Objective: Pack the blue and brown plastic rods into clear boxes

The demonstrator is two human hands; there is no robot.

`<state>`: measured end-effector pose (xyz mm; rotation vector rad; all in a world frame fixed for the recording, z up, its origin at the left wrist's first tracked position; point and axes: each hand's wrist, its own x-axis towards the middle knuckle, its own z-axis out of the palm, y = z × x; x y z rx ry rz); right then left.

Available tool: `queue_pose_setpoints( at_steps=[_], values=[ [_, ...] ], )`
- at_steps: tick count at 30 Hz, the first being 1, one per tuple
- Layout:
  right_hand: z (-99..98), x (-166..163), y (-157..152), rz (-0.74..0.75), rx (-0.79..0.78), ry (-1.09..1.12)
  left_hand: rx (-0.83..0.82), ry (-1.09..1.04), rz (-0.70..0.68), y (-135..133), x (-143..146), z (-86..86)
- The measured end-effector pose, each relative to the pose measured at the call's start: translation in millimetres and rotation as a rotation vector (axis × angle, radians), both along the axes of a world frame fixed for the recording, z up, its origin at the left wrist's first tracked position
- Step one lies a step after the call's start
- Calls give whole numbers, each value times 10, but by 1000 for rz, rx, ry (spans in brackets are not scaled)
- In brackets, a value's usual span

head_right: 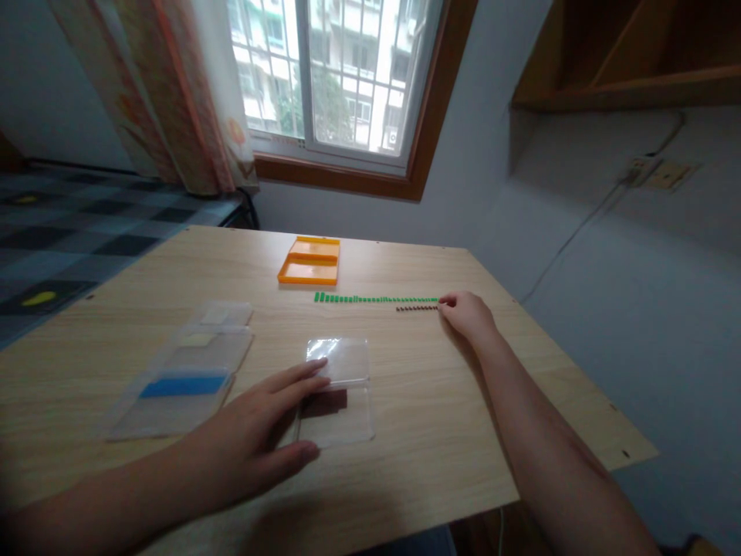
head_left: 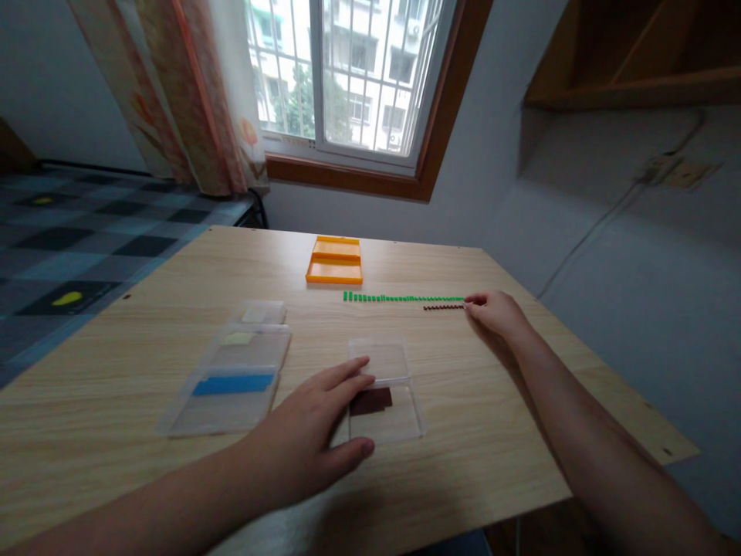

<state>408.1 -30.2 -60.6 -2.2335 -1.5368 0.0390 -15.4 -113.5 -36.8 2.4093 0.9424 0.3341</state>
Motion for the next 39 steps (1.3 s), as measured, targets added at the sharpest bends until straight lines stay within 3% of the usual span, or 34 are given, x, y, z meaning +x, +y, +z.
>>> queue_pose_setpoints(
  at_steps=[6, 11, 17, 24, 33, 39],
  values=[
    [76, -114, -23, 70, 55, -33, 6, 6, -8, 0, 8, 1],
    [91, -393, -26, 310, 189, -92, 7, -11, -1, -2, 6, 2],
    [-36, -655, -30, 517, 257, -167, 10, -13, 3, 3, 11, -1],
    [-66, -722, -40, 597, 288, -212, 15, -10, 0, -8, 24, -6],
    [-93, -688, -18, 563, 292, -211, 3, 1, 4, -13, 30, 34],
    [-8, -748, -89, 651, 267, -174, 23, -25, -7, -8, 14, -15]
  ],
)
